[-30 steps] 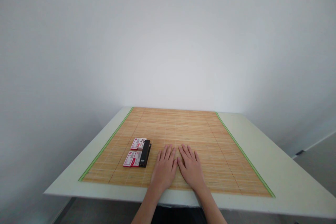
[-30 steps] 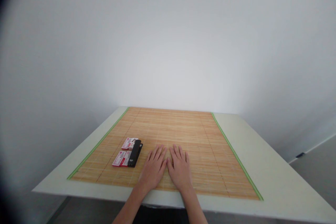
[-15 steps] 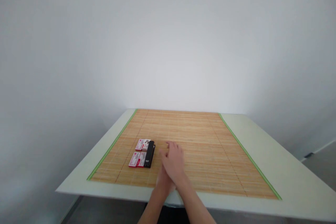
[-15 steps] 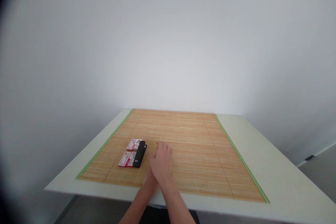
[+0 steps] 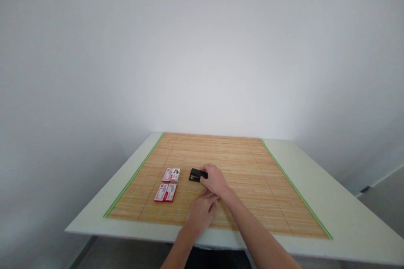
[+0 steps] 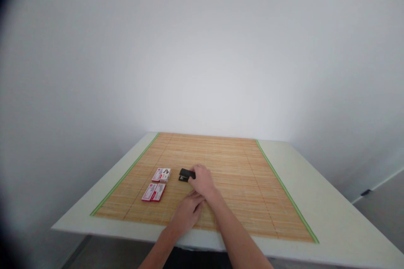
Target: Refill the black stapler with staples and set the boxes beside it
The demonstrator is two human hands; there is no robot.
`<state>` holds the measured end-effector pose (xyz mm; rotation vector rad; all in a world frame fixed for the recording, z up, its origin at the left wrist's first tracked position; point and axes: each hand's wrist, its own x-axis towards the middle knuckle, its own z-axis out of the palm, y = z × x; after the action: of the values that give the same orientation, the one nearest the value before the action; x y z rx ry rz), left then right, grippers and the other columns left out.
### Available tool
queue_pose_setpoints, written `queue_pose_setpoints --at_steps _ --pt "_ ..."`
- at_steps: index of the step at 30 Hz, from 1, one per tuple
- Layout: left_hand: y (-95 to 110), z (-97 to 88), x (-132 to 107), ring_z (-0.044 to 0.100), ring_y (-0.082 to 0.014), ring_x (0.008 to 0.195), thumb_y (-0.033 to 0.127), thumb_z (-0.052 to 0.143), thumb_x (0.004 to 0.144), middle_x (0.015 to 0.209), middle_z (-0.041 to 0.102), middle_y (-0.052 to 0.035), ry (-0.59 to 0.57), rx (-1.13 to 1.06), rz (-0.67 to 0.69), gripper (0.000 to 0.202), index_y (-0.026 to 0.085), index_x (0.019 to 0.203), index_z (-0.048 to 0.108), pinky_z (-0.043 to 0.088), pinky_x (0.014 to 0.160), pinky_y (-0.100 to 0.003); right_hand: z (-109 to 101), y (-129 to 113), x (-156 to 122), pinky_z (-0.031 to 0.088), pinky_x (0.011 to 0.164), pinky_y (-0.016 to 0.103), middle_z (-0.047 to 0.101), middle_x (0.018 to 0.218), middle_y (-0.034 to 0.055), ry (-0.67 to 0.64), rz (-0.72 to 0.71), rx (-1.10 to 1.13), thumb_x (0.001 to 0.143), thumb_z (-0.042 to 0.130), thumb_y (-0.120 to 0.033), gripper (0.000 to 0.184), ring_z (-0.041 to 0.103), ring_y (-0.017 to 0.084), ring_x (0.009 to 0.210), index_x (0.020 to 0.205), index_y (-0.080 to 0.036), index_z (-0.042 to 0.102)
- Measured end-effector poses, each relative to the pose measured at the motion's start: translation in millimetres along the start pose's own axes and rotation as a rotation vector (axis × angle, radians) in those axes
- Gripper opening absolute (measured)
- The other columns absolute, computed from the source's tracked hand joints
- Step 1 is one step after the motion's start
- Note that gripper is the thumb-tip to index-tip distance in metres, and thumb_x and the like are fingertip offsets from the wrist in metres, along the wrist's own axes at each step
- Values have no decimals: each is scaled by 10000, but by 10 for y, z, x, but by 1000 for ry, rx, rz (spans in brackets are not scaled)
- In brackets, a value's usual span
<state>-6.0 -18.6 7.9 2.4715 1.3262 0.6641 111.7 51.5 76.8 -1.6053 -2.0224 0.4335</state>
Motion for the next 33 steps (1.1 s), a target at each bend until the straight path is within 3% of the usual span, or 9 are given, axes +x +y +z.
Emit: queue_pose_setpoints --at_steps 3,6,10,16,22,25,28,30,33 --pt "34 -102 9 627 -208 1153 189 417 985 1218 697 -34 162 -213 -12 360 288 1194 693 510 1039 -392 -275 301 -115 420 923 301 705 1101 44 -31 -47 2 802 651 -191 296 607 205 1048 1087 -228 720" --pt "36 -136 24 594 -253 1163 193 420 981 1210 670 -74 305 -229 -106 341 255 1177 693 496 1034 -478 -456 514 -237 432 927 314 718 1093 48 -59 -75 6 800 655 -186 313 621 214 1041 1099 -230 736" --pt "61 -95 13 518 -262 1247 204 427 997 1340 604 -64 303 -55 -114 385 270 1323 622 441 1080 -485 -553 651 -326 438 929 302 723 1104 36 -78 -113 11 795 660 -152 338 628 202 1042 1114 -238 732" --pt "138 -60 2 504 -287 1232 255 443 1004 1372 580 -76 246 133 -141 362 272 1327 604 420 1053 -493 -435 487 -270 440 865 290 700 1004 32 -55 -146 -26 785 736 -250 234 611 197 960 1017 -217 737" --pt "137 -81 0 509 -302 1215 226 460 976 1366 593 -68 262 190 -170 351 287 1282 622 398 1046 -517 -454 210 -230 362 1014 370 655 1071 64 90 -161 -83 781 724 -316 167 518 257 1130 921 -226 727" --pt "131 -77 3 509 -304 1223 223 463 968 1366 599 -60 267 184 -173 400 309 1336 595 391 1052 -522 -627 356 -353 378 974 363 660 1042 83 226 -84 -80 835 629 -327 214 545 255 1075 998 -212 707" --pt "130 -72 8 507 -304 1232 231 468 964 1380 596 -58 269 169 -178 409 316 1342 596 386 1058 -525 -738 682 -562 420 789 324 674 865 52 368 86 -16 873 537 -373 286 591 219 824 1043 -208 696" --pt "129 -74 7 506 -304 1236 237 473 962 1384 597 -57 271 160 -181 409 319 1342 598 384 1063 -526 -735 917 -710 417 712 317 680 781 33 453 260 112 875 506 -424 329 592 213 721 1034 -212 702" --pt "130 -81 7 510 -300 1236 233 481 957 1386 598 -54 270 148 -185 400 319 1328 607 387 1068 -523 -640 1181 -892 436 699 326 711 806 57 493 349 186 891 438 -474 417 622 231 737 1036 -188 706"
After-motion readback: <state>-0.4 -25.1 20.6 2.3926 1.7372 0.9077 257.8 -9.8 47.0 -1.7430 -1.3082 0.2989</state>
